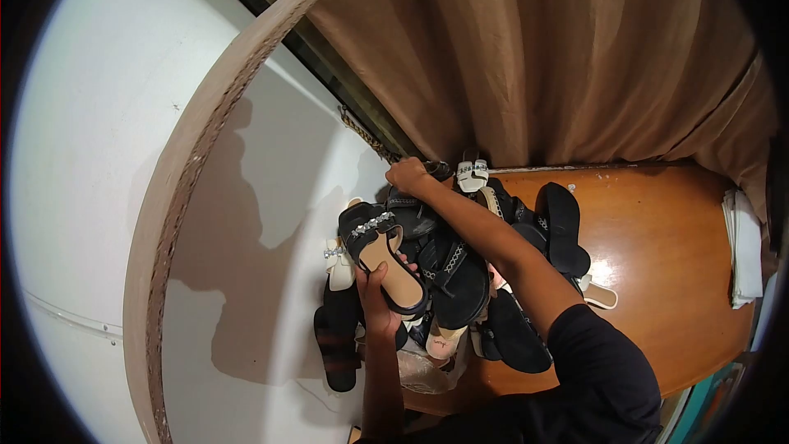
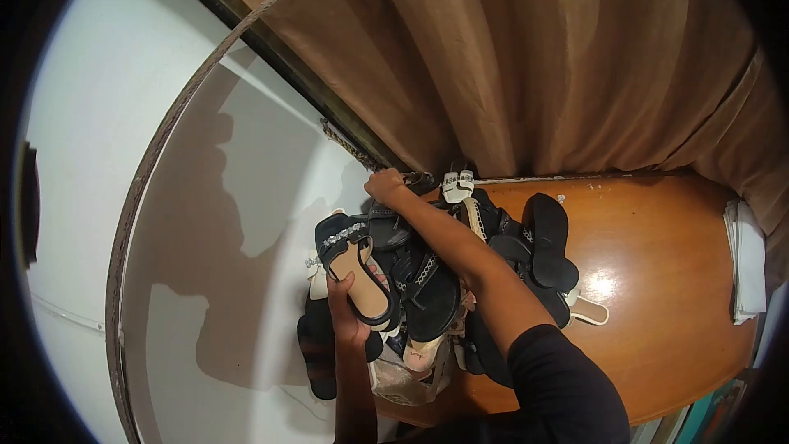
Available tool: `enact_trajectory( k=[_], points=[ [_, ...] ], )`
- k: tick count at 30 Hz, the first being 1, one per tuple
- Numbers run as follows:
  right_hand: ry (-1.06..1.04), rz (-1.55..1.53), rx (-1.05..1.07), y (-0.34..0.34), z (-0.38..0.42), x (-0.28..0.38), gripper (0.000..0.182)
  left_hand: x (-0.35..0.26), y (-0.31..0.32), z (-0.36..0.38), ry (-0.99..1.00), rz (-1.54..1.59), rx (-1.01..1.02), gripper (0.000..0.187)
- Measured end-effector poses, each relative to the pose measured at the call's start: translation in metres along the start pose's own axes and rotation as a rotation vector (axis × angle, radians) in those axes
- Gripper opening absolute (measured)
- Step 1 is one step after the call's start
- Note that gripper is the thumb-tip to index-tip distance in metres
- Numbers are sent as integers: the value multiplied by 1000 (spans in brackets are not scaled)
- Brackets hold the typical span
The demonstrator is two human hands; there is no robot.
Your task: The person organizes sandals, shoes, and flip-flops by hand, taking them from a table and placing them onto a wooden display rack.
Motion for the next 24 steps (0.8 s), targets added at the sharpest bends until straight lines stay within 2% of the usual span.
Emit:
enact_trajectory(
  k=[2, 3, 5, 6, 8, 9, 12, 13, 15, 16, 17, 19, 21, 22, 23, 24],
  points=[
    [-70, 128, -241, -11, 7, 0, 16, -3, 3, 2, -5, -25, -37, 49],
    [-75, 135, -243, -12, 11, -4, 16, -4, 2, 4, 0, -18, -36, 49],
    [-35, 200, -440, -24, 23, -17, 17, -5, -1, 6, 2, -56, -32, 49],
    [-41, 210, -440, -30, 32, -18, 17, -5, -2, 11, 6, -46, -29, 49],
    [201, 33, -449, -57, 58, -29, 20, -6, 2, 20, 26, -34, 9, 49],
    [193, 49, -454, -72, 73, -28, 20, -6, 4, 25, 35, -20, 17, 49],
    [287, -248, -468, -120, 124, -28, 27, -10, 13, 42, 13, -43, 83, 50],
    [281, -243, -465, -127, 143, -22, 27, -11, 11, 55, 16, -36, 81, 50],
    [188, -456, -781, -155, 181, -18, 30, -11, 13, 67, -21, -16, 117, 49],
    [242, -733, -803, -186, 229, -6, 31, -10, 16, 83, -11, 1, 123, 49],
    [238, -726, -801, -188, 248, -2, 31, -9, 17, 91, 1, -25, 122, 48],
    [371, -688, -918, -187, 291, -1, 23, -7, 17, 113, 7, -41, 110, 46],
    [580, -644, -934, -179, 336, 3, 20, -3, 23, 130, -7, -20, 134, 44],
    [666, -874, -926, -181, 354, 1, 19, -1, 27, 134, 0, -8, 134, 44],
    [712, -878, -939, -162, 373, -2, 17, 3, 27, 143, -19, 13, 126, 43],
    [779, -1184, -877, -142, 391, -1, 18, 7, 27, 152, -36, 35, 122, 41]
  ],
)
Point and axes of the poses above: each hand's wrist, its own z-axis away from the middle knuckle, its own y-axis out of the palm, x = y × z, the point moved 4 cm from there along -z, towards the middle knuckle, and after that the axes turned 15 degrees about z, right-handed, at the moved point
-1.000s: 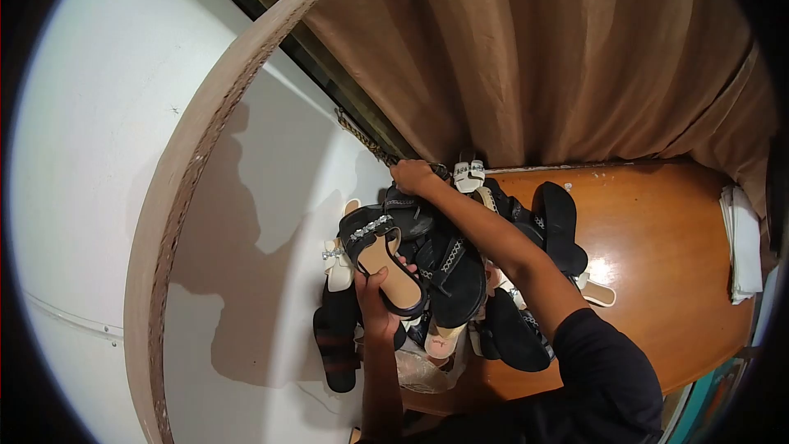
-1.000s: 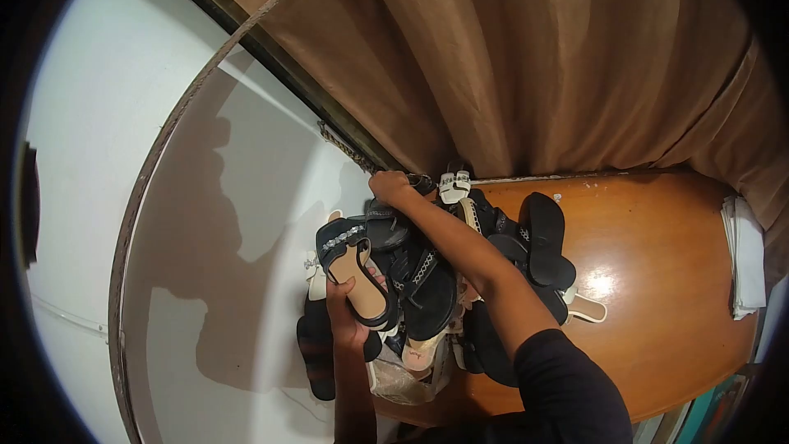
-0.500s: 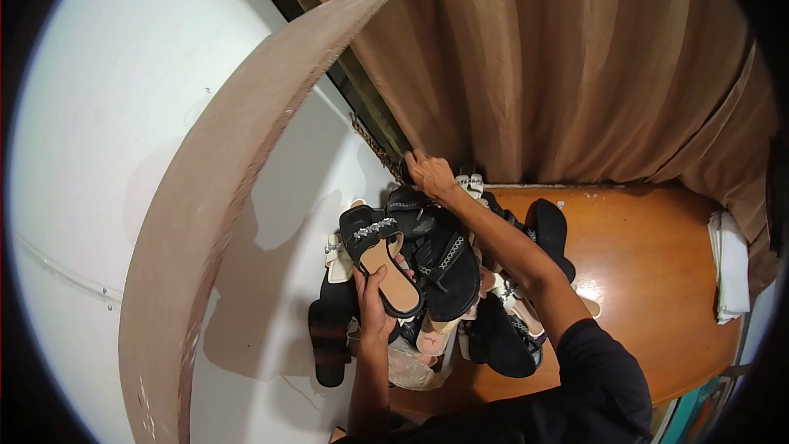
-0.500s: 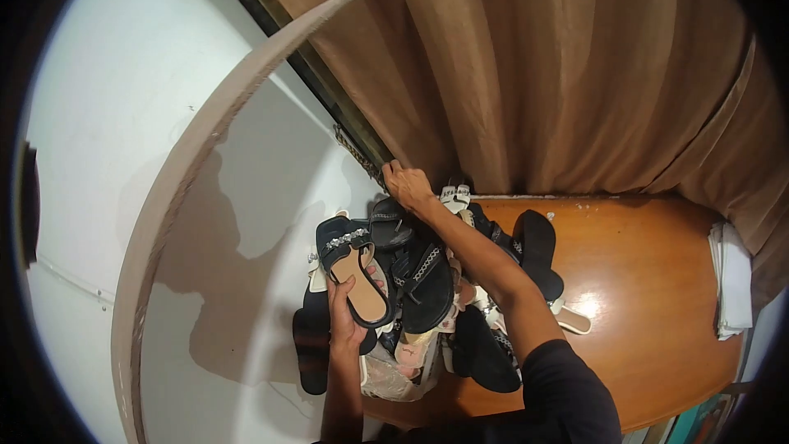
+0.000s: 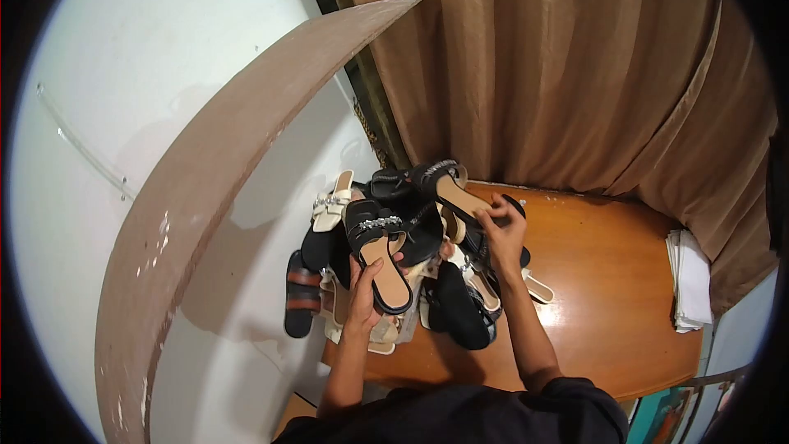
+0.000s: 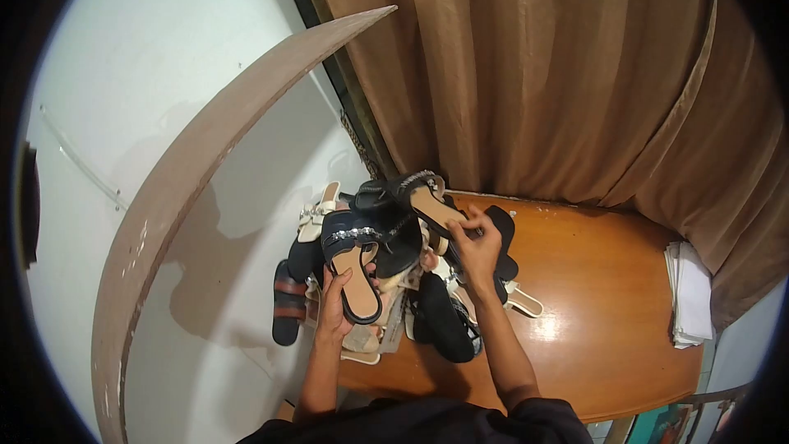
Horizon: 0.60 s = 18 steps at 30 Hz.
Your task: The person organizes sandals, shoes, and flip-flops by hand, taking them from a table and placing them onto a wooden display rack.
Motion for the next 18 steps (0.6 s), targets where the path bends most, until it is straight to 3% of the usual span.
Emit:
enact_trajectory(
  k=[1, 3, 4, 5, 6, 7, 8, 9, 12, 14, 18],
  points=[
    [219, -196, 62, -12, 16, -16, 21, 6, -1, 9, -16, 24, -5, 40],
    [374, -204, 122, -39, 49, -27, 36, 24, -13, 20, -10, 18, 0, 39],
    [395, -339, 119, -45, 65, -25, 50, 34, -22, 26, -61, 56, 12, 47],
    [544, -494, 156, -52, 83, -25, 55, 44, -29, 33, -111, 91, 25, 60],
    [679, -554, 220, -59, 96, -38, 54, 52, -31, 40, -132, 99, 10, 76],
    [816, -615, 279, -70, 109, -58, 53, 59, -32, 48, -137, 105, 4, 76],
    [832, -651, 475, -77, 121, -80, 48, 66, -30, 55, -176, 154, 23, 75],
    [863, -694, 598, -81, 134, -95, 63, 74, -28, 60, -215, 202, 44, 75],
    [801, -825, 813, -83, 163, -46, 58, 93, -28, 72, -170, 126, 12, 65],
    [740, -815, 811, -90, 174, -37, 60, 100, -25, 82, -154, 167, 11, 49],
    [607, -676, 783, -112, 179, -28, 53, 117, -5, 103, -205, 191, 11, 50]
  ],
)
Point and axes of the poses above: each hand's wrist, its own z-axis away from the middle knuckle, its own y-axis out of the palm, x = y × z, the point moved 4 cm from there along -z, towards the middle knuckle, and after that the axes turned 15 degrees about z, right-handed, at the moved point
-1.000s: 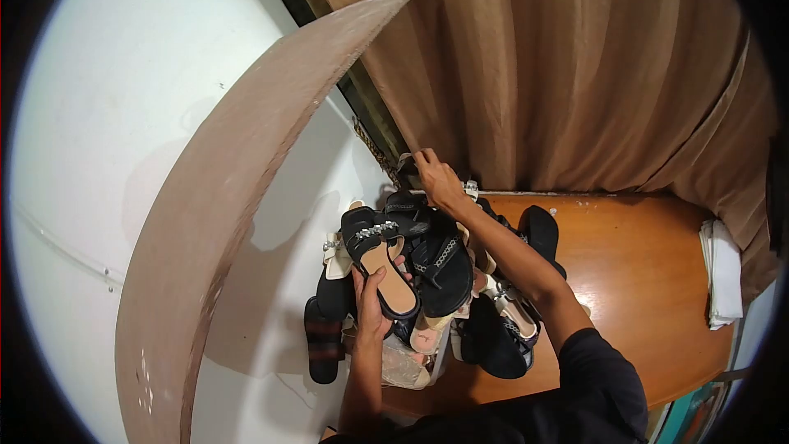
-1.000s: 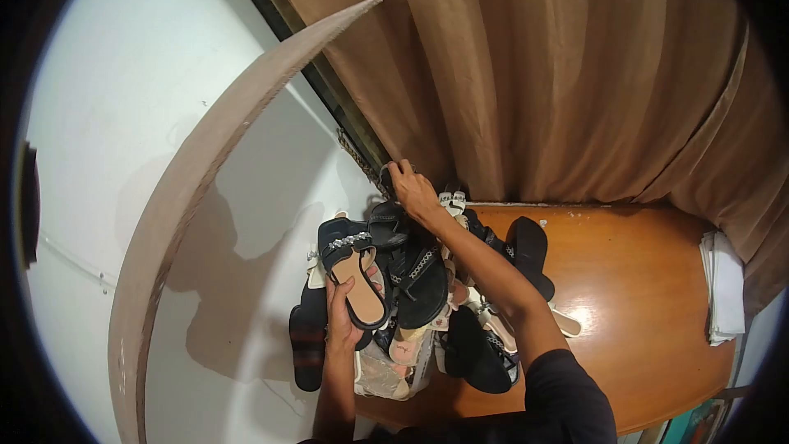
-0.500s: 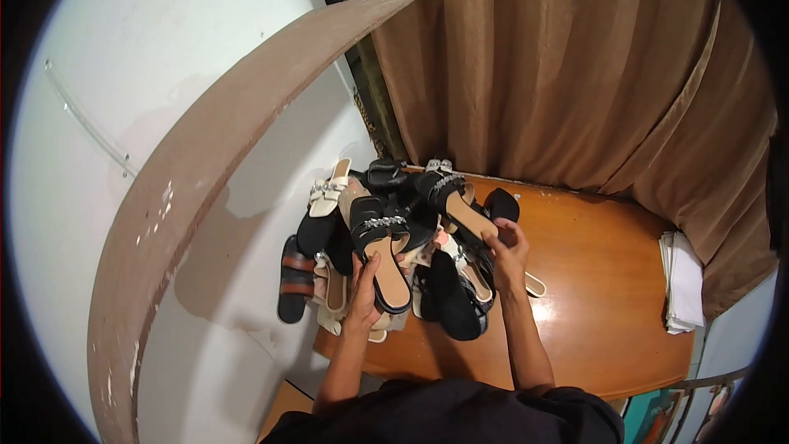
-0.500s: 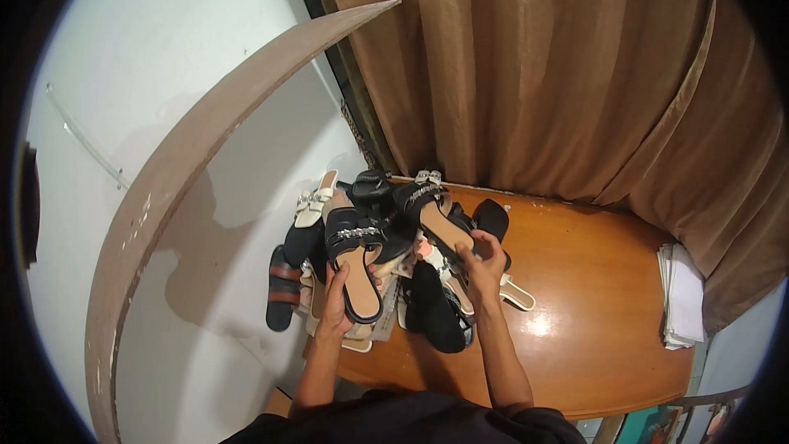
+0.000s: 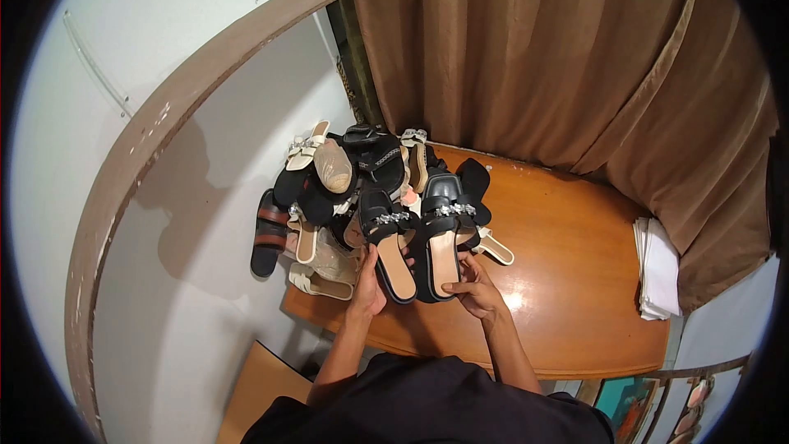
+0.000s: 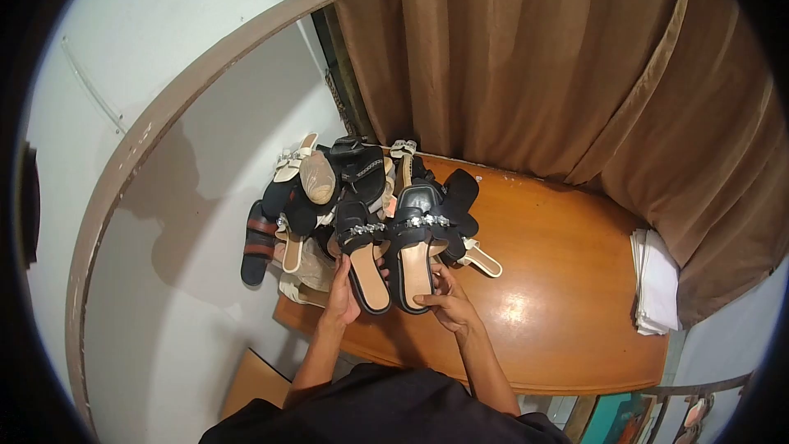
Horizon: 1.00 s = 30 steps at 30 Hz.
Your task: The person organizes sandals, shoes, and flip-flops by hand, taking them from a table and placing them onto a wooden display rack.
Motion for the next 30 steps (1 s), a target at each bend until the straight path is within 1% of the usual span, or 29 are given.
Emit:
enact_trajectory(
  k=[2, 3, 5, 6, 7, 8, 9, 11, 12, 13, 15, 16, 18, 19, 21, 22, 23, 24, 25, 26, 27, 28, 29, 30],
  points=[
    [11, 62, -61, -1, 11, 10, 43, 15, 0, 3, -7, 20, -20, 51],
    [18, 63, -53, -4, 16, 9, 43, 24, -1, 5, -25, 30, -38, 52],
    [0, 195, -131, -12, 27, 7, 40, 45, -8, 9, -48, 69, -20, 50],
    [1, 197, -128, -13, 31, 7, 40, 54, -10, 11, -56, 34, -35, 50],
    [3, 285, -132, -14, 36, 8, 39, 63, -12, 12, -65, 0, -46, 52],
    [6, 375, -138, -16, 41, 9, 38, 69, -15, 16, -47, -78, -70, 68],
    [3, 381, -137, -18, 44, 9, 38, 76, -12, 15, -44, -74, -65, 68],
    [-63, 471, -102, -22, 50, 10, 38, 83, -7, 14, 101, -493, -54, 78],
    [-76, 480, -78, -23, 51, 12, 40, 85, -4, 12, 127, -481, -113, 78],
    [-79, 486, -75, -25, 51, 16, 40, 83, -1, 11, 133, -477, -109, 78],
    [-45, 693, -56, -27, 57, 22, 41, 80, 13, 13, 45, -499, -22, 78],
    [-40, 695, -56, -29, 58, 27, 41, 78, 18, 14, 44, -495, -25, 78],
    [87, 887, 29, -36, 60, 30, 50, 81, 25, 18, 10, -455, 38, 83],
    [96, 885, 34, -45, 62, 30, 50, 84, 22, 20, 9, -451, 28, 83],
    [-22, 719, -68, -65, 60, 37, 56, 86, 22, 21, 116, -602, 150, 80],
    [-18, 717, -64, -66, 58, 43, 56, 89, 21, 21, 158, -626, 179, 82],
    [-50, 648, -206, -71, 55, 55, 50, 93, 9, 20, 155, -626, 172, 82],
    [-86, 578, -348, -76, 54, 66, 44, 100, -7, 17, 161, -759, 149, 91],
    [-85, 579, -345, -80, 49, 72, 44, 102, -10, 17, 170, -890, 127, 99],
    [-65, 591, -314, -85, 43, 76, 43, 104, -15, 16, 85, -972, 118, 118],
    [-47, 604, -282, -88, 37, 77, 42, 100, -5, 20, 92, -969, 119, 118],
    [-26, 686, -299, -94, 31, 74, 36, 97, 10, 26, 61, -986, 167, 120],
    [-102, 713, -232, -93, 27, 71, 32, 94, 19, 27, 31, -1004, 216, 121],
    [-116, 672, -221, -93, 25, 70, 32, 92, 17, 27, 129, -1049, 181, 111]
  ],
)
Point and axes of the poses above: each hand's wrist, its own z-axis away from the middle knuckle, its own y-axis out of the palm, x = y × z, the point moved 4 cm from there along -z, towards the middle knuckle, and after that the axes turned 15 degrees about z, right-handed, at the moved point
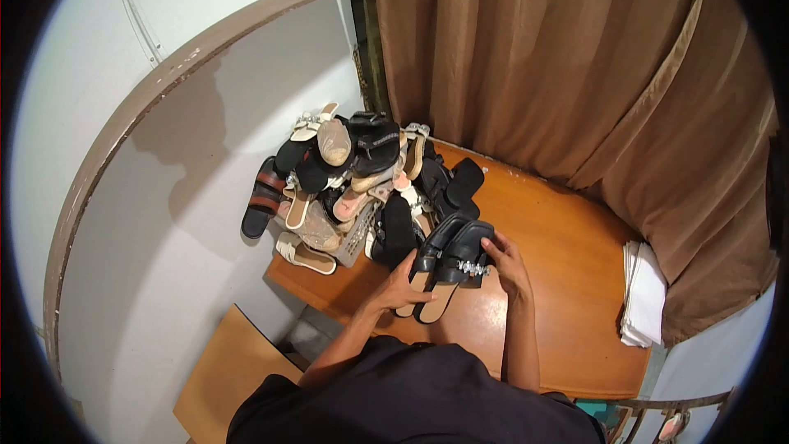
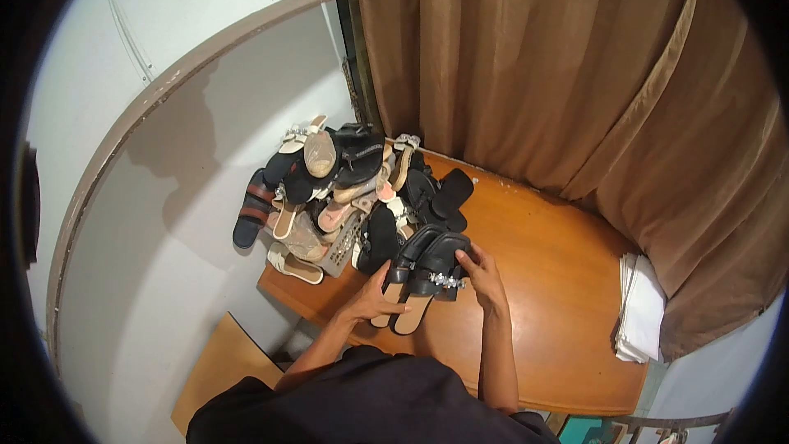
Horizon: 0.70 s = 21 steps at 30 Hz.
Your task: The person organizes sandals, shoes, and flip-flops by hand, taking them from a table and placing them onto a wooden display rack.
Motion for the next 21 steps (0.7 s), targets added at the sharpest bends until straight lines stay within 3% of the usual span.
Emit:
enact_trajectory(
  k=[3, 4, 5, 7, 8, 9, 11, 12, 15, 21],
  points=[
    [-13, -134, 2, -2, 2, -1, 29, 1, -2, -4, -54, 110, 72, 107],
    [1, -228, -12, -2, 3, -3, 26, 7, -4, -5, 11, 134, 21, 89],
    [4, -230, -8, -2, 5, -3, 26, 10, -4, -4, 8, 134, 17, 89],
    [-81, -246, -72, -7, 11, 13, 22, 7, -5, -9, -214, 483, -113, 66],
    [-112, -213, -81, -9, 17, 24, 21, 14, -4, -12, -164, 649, -174, 50],
    [-116, -215, -89, -11, 20, 26, 21, 21, -8, -15, -164, 645, -166, 50],
    [-237, -183, -130, -17, 27, 32, 15, 34, -13, -20, -303, 1072, -42, 62],
    [-236, -182, -139, -18, 31, 33, 15, 35, -14, -24, -365, 1082, -117, 69],
    [-368, -174, -248, -20, 40, 42, 15, 25, -11, -31, -344, 1244, -102, 66],
    [-601, -194, -347, -15, 51, 60, 17, 27, -3, -41, -309, 1240, -95, 56]
  ],
)
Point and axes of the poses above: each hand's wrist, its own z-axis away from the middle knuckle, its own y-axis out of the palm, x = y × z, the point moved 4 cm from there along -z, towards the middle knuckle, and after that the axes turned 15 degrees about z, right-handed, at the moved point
